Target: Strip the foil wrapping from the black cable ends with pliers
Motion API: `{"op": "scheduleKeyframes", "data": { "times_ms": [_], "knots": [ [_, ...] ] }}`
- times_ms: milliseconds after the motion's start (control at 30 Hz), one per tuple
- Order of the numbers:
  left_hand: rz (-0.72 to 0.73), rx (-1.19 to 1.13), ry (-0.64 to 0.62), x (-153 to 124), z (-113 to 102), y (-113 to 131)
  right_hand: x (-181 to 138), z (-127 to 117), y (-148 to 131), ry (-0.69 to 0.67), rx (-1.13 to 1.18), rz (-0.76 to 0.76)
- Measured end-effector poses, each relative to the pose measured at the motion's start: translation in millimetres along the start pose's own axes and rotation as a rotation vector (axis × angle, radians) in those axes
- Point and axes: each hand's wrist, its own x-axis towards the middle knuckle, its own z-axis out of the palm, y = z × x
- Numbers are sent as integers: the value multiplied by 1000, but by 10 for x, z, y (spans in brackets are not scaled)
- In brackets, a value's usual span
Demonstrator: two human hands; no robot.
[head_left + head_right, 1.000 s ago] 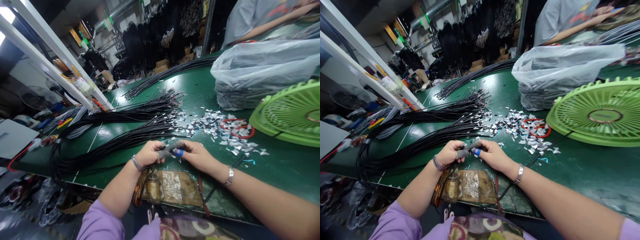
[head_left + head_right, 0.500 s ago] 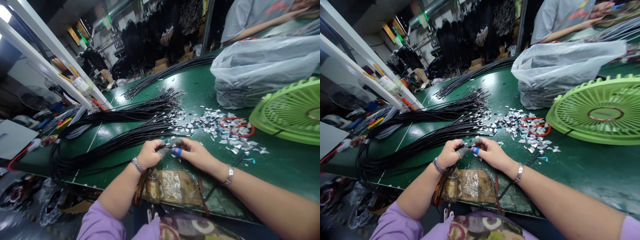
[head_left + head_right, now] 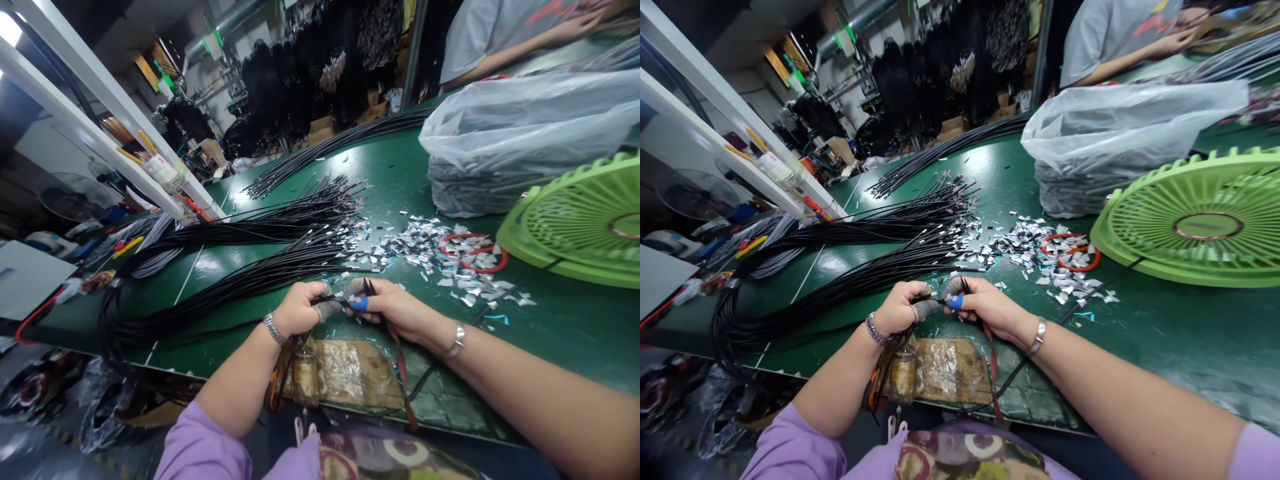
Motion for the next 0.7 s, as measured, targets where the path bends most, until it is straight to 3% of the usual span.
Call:
{"op": "scheduleKeyframes", "data": {
  "times_ms": [233, 400, 700],
  "knots": [
    [74, 359, 101, -23, 0, 54, -24, -28, -50, -27, -184, 13],
    [126, 535, 39, -58, 20, 91, -13, -32, -51, 0, -326, -25],
    [270, 523, -20, -81, 1, 77, -42, -51, -135, -191, -145, 116]
  ]
}}
